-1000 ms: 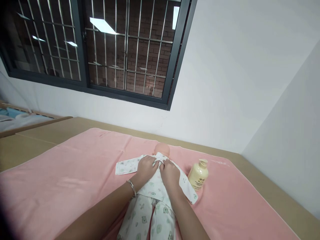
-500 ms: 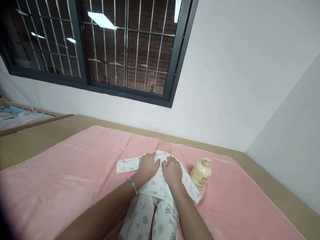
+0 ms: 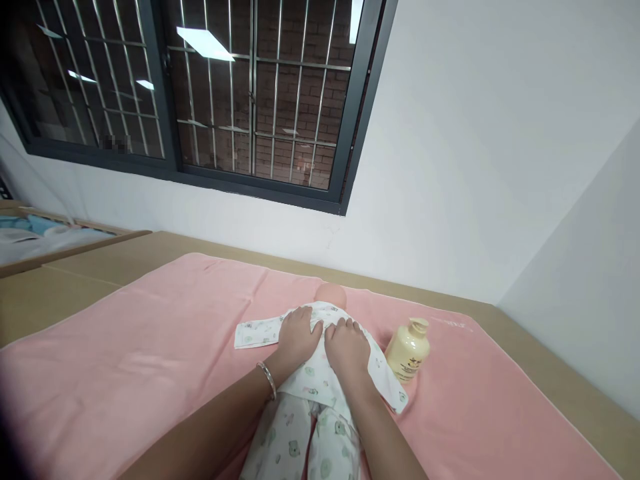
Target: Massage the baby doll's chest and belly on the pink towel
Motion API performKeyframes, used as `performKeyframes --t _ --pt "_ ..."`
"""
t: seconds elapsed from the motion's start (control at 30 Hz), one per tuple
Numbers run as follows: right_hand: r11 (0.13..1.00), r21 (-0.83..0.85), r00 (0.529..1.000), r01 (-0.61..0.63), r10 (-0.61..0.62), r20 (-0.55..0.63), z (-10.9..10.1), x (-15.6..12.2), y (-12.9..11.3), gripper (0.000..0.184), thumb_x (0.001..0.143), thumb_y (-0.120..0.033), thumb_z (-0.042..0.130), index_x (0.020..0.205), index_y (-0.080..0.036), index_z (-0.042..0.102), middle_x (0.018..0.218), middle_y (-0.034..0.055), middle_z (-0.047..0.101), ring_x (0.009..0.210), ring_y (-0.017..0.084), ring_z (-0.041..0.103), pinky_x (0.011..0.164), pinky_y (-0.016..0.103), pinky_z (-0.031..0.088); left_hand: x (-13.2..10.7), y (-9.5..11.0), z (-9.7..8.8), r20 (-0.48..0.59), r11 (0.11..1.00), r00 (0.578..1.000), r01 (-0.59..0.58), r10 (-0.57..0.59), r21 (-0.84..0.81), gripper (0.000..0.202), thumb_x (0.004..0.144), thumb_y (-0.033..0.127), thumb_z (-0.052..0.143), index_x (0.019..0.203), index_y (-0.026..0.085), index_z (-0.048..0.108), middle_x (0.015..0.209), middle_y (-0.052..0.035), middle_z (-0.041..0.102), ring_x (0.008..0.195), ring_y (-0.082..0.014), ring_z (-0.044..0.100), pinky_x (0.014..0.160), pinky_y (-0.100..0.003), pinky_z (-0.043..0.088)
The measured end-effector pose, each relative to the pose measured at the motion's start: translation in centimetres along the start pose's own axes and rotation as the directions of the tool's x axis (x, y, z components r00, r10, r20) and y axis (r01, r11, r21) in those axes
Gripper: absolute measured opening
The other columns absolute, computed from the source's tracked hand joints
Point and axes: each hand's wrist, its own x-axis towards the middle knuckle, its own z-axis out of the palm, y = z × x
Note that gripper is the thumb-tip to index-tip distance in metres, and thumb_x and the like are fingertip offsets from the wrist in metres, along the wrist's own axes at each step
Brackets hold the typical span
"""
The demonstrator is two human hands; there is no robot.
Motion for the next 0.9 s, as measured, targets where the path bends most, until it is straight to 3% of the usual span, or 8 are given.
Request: performKeyframes --t 0.13,0.33,0.5,0.6,0.67,0.77,0.9 --pt "0.986 0.127 0.993 0.108 -0.112 0.022 1.3 1.3 1.4 0.044 0.092 -0.023 0.035 0.127 -0.012 0.057 0.134 0.0141 0.057 0.127 0.024 0.047 0.106 0.036 0.03 0.8 -0.8 0.7 0.052 0.998 0.997 -0.055 0.058 -0.044 0.039 0.09 0.037 0.045 0.122 0.018 0.057 0.126 -0.0105 0.063 0.12 -0.0264 0.053 0.106 -0.041 0.034" --pt "0.965 0.238 0.99 0.114 -0.13 0.052 2.2 2.0 2.4 0.052 0.09 -0.022 0.033 0.139 -0.016 0.05 0.143 0.0098 0.05 0.135 0.022 0.04 0.112 0.039 0.025 1.5 -1.2 0.4 0.108 0.98 0.98 -0.156 0.17 -0.126 0.034 0.091 0.033 0.045 0.12 0.02 0.058 0.121 -0.0073 0.066 0.115 -0.0235 0.057 0.103 -0.038 0.038" --pt "0.965 0.227 0.99 0.134 -0.142 0.017 1.0 1.2 1.5 0.047 0.088 -0.02 0.035 0.128 -0.019 0.06 0.133 0.0081 0.059 0.129 0.021 0.048 0.106 0.034 0.033 0.7 -0.2 -0.3 0.034 0.99 0.99 -0.132 0.133 -0.039 0.023 0.09 0.029 0.045 0.097 0.018 0.065 0.1 -0.0093 0.07 0.098 -0.0243 0.062 0.09 -0.038 0.044" --pt "0.993 0.115 1.0 -0.001 0.0 0.002 0.1 0.2 0.2 0.037 0.091 -0.023 0.036 0.106 -0.02 0.07 0.111 0.0104 0.07 0.108 0.023 0.062 0.089 0.031 0.044 0.1 0.4 -0.6 -0.018 0.998 0.998 -0.058 0.059 0.028 0.025 0.09 0.033 0.046 0.088 0.017 0.065 0.09 -0.01 0.069 0.092 -0.0258 0.062 0.084 -0.038 0.045" --pt "0.993 0.081 0.997 -0.083 0.082 0.006 -0.1 -0.2 -0.4 0.037 0.092 -0.025 0.035 0.101 -0.021 0.07 0.107 0.011 0.071 0.102 0.024 0.065 0.083 0.031 0.046 -0.2 0.5 -0.8 -0.038 0.999 0.999 0.006 -0.004 0.054 0.028 0.09 0.037 0.046 0.088 0.016 0.065 0.089 -0.0112 0.069 0.092 -0.0277 0.062 0.083 -0.039 0.045" --pt "0.99 0.132 0.999 -0.052 0.051 0.012 0.5 0.3 0.2 0.041 0.092 -0.026 0.034 0.118 -0.018 0.065 0.126 0.012 0.063 0.121 0.025 0.055 0.095 0.034 0.043 0.1 0.2 -0.5 -0.036 0.997 0.997 0.065 -0.064 0.046 0.031 0.088 0.04 0.049 0.093 0.015 0.066 0.094 -0.0131 0.069 0.097 -0.0293 0.062 0.088 -0.042 0.044" --pt "0.965 0.254 0.995 0.066 -0.082 0.053 2.1 1.8 2.2 0.052 0.091 -0.026 0.033 0.138 -0.012 0.05 0.144 0.0117 0.048 0.137 0.023 0.039 0.112 0.038 0.027 0.9 -0.7 0.4 -0.023 0.997 0.998 -0.063 0.062 -0.047 0.032 0.089 0.035 0.05 0.11 0.016 0.064 0.113 -0.0111 0.068 0.11 -0.0266 0.059 0.1 -0.041 0.04"
